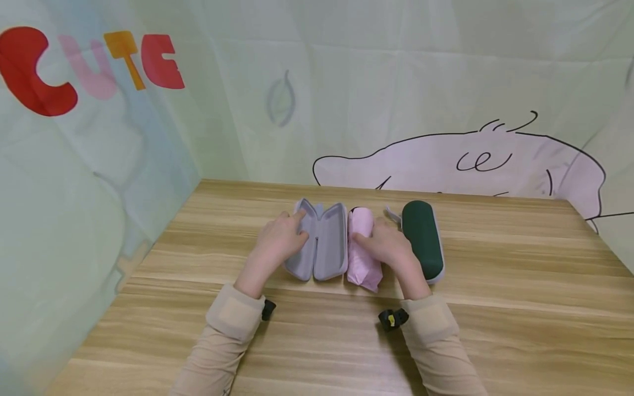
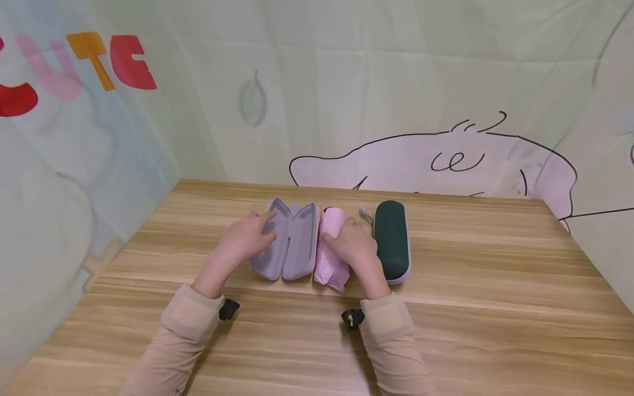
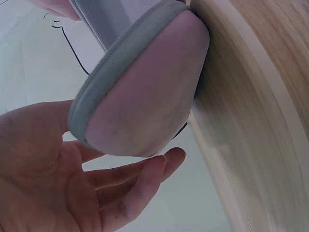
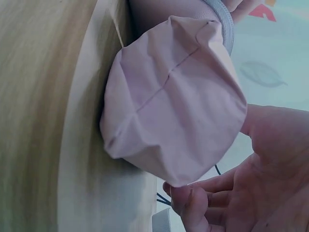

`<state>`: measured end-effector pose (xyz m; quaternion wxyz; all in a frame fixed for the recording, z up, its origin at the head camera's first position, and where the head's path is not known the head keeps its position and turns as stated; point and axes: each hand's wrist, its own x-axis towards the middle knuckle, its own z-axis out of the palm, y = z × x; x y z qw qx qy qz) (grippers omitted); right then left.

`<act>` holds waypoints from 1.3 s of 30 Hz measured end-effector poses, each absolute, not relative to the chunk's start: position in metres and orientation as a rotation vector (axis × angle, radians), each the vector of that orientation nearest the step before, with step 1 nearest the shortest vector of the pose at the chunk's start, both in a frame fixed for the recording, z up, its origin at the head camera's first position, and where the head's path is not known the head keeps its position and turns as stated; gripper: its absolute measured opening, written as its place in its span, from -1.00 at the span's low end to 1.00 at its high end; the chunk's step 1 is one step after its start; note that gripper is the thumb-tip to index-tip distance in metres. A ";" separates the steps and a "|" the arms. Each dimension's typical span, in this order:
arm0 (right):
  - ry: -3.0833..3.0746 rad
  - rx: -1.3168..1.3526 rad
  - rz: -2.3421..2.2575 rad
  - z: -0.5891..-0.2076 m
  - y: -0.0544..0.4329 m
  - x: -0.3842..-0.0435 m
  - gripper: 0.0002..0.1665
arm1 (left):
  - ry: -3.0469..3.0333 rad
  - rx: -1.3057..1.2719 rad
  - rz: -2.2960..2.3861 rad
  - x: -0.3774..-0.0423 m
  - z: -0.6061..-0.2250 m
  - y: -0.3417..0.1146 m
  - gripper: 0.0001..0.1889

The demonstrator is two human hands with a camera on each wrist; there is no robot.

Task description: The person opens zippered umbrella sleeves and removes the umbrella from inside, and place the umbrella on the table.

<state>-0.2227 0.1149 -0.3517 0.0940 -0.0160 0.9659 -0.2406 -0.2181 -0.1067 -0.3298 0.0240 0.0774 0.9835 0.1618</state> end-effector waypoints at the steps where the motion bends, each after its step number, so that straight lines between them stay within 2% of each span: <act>1: 2.868 -0.048 -0.708 -0.352 0.115 -0.223 -0.12 | 3.044 0.244 0.500 -0.218 -0.330 -0.107 -0.40; 8: 2.873 -0.060 -0.699 -0.350 0.116 -0.222 -0.10 | 3.037 0.242 0.500 -0.218 -0.330 -0.106 -0.41; 14: 2.920 -0.086 -0.732 -0.345 0.120 -0.220 -0.24 | 3.056 0.227 0.471 -0.218 -0.330 -0.099 -0.40; 21: 3.033 -0.137 -0.711 -0.349 0.119 -0.213 -0.24 | 3.107 0.202 0.432 -0.213 -0.342 -0.101 -0.38; 31: 3.180 -0.297 -0.700 -0.347 0.118 -0.206 -0.51 | 3.113 0.269 0.446 -0.207 -0.341 -0.105 -0.38; 39: 3.141 -0.420 -0.652 -0.343 0.138 -0.201 -0.55 | 3.131 0.259 0.441 -0.202 -0.338 -0.099 -0.39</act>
